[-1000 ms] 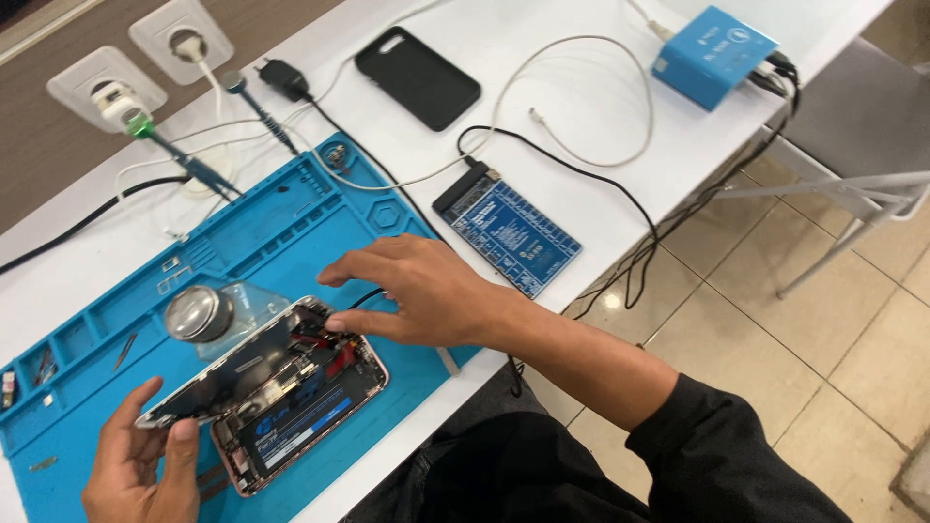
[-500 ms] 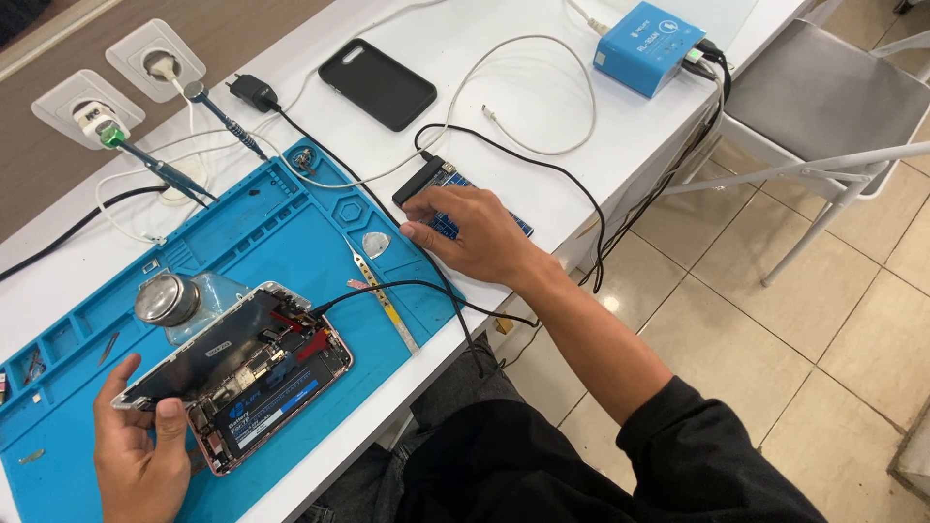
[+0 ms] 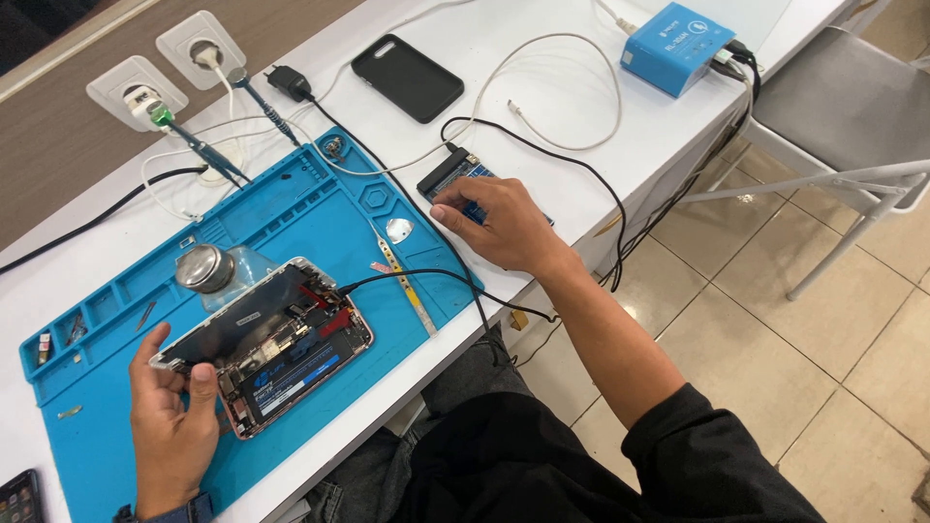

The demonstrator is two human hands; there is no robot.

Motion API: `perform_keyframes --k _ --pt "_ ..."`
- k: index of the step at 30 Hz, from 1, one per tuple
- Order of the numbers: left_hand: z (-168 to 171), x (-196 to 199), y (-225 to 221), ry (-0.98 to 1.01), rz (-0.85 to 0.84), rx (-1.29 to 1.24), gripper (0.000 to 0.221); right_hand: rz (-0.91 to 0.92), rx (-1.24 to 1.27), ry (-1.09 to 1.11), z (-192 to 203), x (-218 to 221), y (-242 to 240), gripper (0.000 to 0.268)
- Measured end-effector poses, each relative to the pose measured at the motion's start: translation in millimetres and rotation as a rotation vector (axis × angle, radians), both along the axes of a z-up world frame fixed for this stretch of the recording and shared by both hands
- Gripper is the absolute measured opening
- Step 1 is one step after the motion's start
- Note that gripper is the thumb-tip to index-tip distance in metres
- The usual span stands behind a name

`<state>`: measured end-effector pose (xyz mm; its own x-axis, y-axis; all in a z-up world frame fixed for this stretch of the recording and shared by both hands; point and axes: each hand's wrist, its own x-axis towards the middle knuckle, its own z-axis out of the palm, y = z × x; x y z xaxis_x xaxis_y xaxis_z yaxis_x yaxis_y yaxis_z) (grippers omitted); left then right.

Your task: Disassembling a smartphone by disconnecting internal ribbon cables and removing components like the battery and motherboard using tweezers and hands.

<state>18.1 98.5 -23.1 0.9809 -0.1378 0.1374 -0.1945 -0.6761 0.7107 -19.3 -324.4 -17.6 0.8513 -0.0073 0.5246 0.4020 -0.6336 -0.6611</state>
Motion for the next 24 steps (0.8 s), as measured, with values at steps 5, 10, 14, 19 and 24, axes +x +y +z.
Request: perform_keyframes --k 5,10,14,19,24 --pt "1.2 -1.4 0.2 0.005 0.010 0.016 0.082 -0.031 0.011 0.014 -0.2 -0.8 1.7 0.038" --pt "6.1 -3.5 -3.6 0.026 0.005 -0.005 0.086 -0.043 0.014 0.011 -0.8 -1.2 1.9 0.038" --pt "1.2 -1.9 -0.2 -0.028 -0.034 -0.021 0.083 -0.038 0.004 0.002 -1.5 -0.6 1.8 0.036" --pt "3.0 -3.5 -1.3 -0.001 -0.010 0.000 0.080 -0.032 0.005 -0.020 -3.8 -0.3 1.6 0.036" --pt "1.8 -2.6 -0.2 -0.018 -0.021 0.008 0.081 -0.031 0.000 -0.017 -3.0 -0.3 1.9 0.035"
